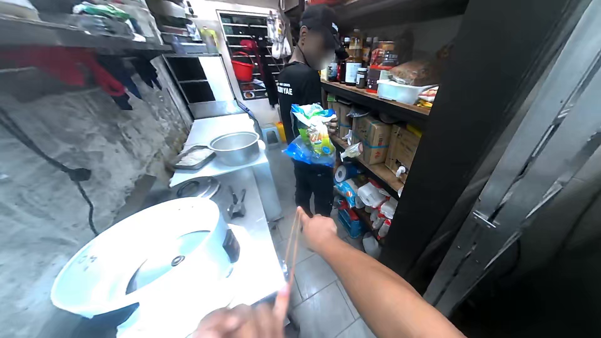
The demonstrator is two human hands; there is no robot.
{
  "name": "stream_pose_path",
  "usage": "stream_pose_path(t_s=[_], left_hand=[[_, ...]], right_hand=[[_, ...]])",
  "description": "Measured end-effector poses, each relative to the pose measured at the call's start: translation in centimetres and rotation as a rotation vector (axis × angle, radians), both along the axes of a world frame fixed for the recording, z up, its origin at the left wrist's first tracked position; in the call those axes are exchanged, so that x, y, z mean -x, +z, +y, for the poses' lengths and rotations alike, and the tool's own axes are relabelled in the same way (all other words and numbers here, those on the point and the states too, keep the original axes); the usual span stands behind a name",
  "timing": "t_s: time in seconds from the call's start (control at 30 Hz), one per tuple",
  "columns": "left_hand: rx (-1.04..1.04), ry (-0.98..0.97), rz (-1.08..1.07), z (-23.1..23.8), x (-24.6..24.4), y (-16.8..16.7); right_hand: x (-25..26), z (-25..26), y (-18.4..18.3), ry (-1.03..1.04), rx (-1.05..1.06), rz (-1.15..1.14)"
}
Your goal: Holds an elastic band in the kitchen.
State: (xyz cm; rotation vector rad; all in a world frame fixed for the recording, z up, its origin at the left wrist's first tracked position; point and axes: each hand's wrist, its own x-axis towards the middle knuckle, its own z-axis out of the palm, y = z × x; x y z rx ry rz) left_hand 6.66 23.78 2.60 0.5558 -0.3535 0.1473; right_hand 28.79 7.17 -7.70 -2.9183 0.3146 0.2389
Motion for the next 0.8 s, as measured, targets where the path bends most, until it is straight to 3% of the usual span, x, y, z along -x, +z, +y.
stream_pose_path(t_s=[0.13,0.17,0.23,0.3,0.4,0.8], left_hand=[[-0.396,-0.070,-0.247,-11.8,1.2,1.9],[-0.491,-0.074,-0.322,-14.9,1.9,2.4],[-0.664,-0.075,-0.416,-20.1,3.3,1.8],[-0.754,-0.089,-0.450,-22.8,5.1,0.6],[-0.808,-0.137,-0.457,-23.8,6.9,0.2],[-0.862,-0.253,-0.503,-25.6,9.2,-0.5]], right_hand=[[5.8,-5.5,-0.7,-0.124,-0.199,-0.237],[7.5,-6.3,2.3,-0.262,-0.400,0.009],[5.9,-11.0,-1.8,-0.333,-0.646,-0.211],[4.0,-14.5,-4.1,-0.438,-0.787,-0.155],[4.7,-16.2,-4.1,-0.533,-0.843,-0.125],[6.9,-16.4,-3.2,-0.552,-1.083,-0.131]])
